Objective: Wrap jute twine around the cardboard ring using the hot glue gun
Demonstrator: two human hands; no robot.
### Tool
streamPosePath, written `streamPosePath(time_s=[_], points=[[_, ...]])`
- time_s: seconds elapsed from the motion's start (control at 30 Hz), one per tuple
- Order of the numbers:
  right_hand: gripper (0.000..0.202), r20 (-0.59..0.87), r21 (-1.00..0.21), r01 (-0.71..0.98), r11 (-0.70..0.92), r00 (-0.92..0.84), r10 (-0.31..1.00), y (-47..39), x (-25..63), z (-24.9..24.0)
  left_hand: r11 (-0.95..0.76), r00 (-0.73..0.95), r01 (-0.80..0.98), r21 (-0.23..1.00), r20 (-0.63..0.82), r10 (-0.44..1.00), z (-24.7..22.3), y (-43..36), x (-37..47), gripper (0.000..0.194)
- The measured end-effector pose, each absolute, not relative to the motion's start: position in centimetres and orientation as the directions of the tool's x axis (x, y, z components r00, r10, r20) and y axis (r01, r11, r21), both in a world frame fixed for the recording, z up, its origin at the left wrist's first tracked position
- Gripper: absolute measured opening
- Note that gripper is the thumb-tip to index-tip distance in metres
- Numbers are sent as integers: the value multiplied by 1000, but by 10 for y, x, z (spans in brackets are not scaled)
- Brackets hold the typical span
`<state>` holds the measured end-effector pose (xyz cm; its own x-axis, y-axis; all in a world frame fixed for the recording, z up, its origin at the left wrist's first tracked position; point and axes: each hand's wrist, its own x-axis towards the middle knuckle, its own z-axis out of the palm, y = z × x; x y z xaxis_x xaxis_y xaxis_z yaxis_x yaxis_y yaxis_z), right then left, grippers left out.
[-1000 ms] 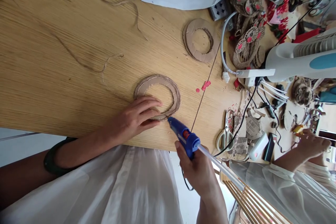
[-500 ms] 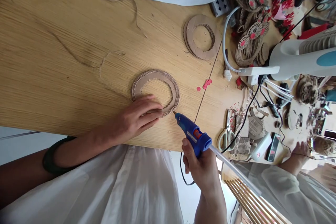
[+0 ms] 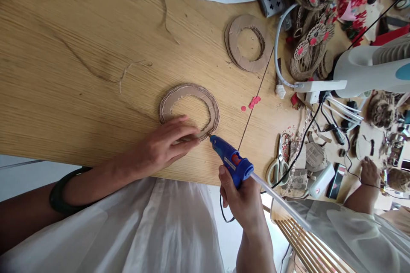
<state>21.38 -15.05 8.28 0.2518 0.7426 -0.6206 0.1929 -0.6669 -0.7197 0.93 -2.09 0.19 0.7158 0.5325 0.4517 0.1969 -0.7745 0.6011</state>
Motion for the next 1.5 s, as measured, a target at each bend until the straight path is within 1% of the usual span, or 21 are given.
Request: streamPosePath(time_s=[0.1, 0.3, 0.4, 0.53, 0.8, 1.03, 1.17, 1.3, 1.5], points=[[32, -620, -717, 187, -671, 269, 737, -150, 213, 83, -774, 720, 198, 601, 446, 531, 1, -21, 9, 12], [31, -613, -716, 202, -668, 276, 740, -152, 212, 85, -744, 706, 193, 640, 435, 558, 0, -23, 9, 12], [33, -588, -735, 216, -643, 269, 763, -150, 213, 87, -728, 707, 189, 658, 424, 567, 1, -22, 9, 13], [33, -572, -759, 187, -623, 265, 776, -148, 214, 87, -723, 706, 184, 666, 423, 569, 1, -20, 10, 13], [34, -637, -712, 163, -683, 260, 726, -149, 215, 83, -723, 699, 185, 666, 427, 573, 1, -20, 10, 14], [32, -616, -721, 201, -663, 251, 746, -150, 211, 88, -715, 702, 182, 675, 419, 575, 2, -20, 10, 11], [30, -612, -712, 238, -661, 251, 750, -151, 210, 88, -721, 691, 187, 667, 432, 579, 3, -19, 11, 13], [34, -619, -688, 276, -671, 260, 741, -152, 209, 90, -720, 691, 187, 668, 432, 579, 2, -19, 10, 13], [34, -621, -677, 233, -698, 326, 712, -151, 201, 92, -718, 694, 185, 671, 429, 579, -1, -20, 11, 16]])
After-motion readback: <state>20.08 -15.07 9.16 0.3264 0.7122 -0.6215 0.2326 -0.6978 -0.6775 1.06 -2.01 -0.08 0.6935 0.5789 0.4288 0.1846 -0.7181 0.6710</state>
